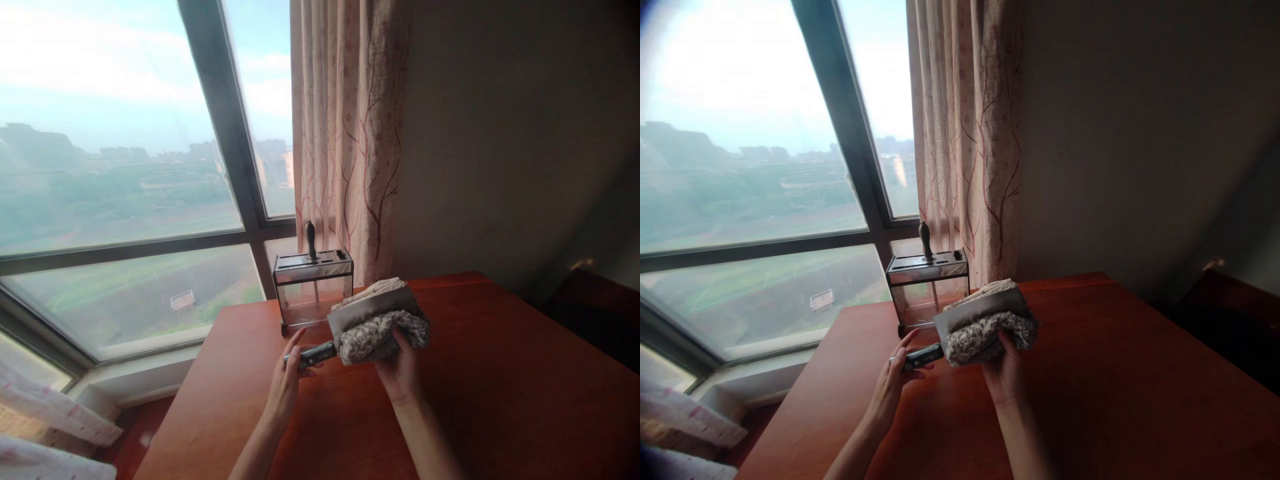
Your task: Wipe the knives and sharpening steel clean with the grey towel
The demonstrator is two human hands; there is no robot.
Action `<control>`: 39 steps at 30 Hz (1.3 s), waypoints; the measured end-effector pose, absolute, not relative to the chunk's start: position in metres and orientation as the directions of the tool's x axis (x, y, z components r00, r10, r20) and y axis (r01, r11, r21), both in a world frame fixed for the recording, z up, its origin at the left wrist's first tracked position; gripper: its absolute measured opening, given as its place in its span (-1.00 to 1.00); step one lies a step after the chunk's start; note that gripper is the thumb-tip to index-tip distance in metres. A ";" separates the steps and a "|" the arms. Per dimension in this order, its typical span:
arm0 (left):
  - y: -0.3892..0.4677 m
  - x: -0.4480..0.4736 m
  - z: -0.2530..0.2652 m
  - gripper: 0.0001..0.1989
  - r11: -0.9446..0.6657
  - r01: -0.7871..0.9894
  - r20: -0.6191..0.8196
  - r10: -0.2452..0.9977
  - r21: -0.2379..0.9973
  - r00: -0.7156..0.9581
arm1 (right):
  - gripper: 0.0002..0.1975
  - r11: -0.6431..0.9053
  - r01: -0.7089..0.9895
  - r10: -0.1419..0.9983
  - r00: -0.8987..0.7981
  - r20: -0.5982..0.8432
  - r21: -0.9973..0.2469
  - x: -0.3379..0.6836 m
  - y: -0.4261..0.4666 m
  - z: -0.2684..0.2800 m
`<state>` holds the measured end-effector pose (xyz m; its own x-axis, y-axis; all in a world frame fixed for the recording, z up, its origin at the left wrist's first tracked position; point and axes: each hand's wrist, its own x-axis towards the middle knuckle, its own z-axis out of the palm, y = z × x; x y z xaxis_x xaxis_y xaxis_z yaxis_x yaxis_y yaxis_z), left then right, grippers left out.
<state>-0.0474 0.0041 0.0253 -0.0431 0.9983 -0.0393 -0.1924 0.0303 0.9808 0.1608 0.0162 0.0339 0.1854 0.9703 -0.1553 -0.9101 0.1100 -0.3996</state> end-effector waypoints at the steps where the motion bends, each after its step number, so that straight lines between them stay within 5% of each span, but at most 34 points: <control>1: 0.004 -0.046 0.025 -0.25 0.037 -0.194 -0.045 0.998 0.980 -0.036 | -0.70 0.089 -0.910 0.973 0.167 -0.161 -0.405 0.157 0.016 0.033; 9: -0.002 -0.038 0.025 -0.18 0.078 -0.251 -0.081 0.997 0.965 -0.002 | -0.73 -0.036 -0.900 0.988 0.034 -0.153 -0.434 0.129 0.007 0.026; 16: -0.007 -0.027 0.033 -0.38 -0.016 -0.251 0.019 1.000 0.968 0.011 | -0.68 -0.149 -0.863 0.987 -0.104 -0.119 -0.482 0.108 0.000 0.021; 23: -0.001 -0.038 0.038 -0.40 -0.013 -0.363 -0.015 0.997 0.932 -0.075 | -0.72 -0.091 -0.804 0.993 -0.030 -0.114 -0.587 0.104 -0.003 0.019; 39: 0.002 -0.059 0.056 -0.39 -0.017 -0.493 -0.012 0.998 0.870 -0.056 | -0.42 -0.051 -0.845 0.994 -0.094 0.054 -0.533 0.128 -0.001 0.037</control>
<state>-0.0590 0.0022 0.0562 -0.0565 0.9983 -0.0123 -0.4927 -0.0171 0.8700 0.1280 -0.0009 0.0372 -0.0937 0.9942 0.0535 -0.8445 -0.0509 -0.5331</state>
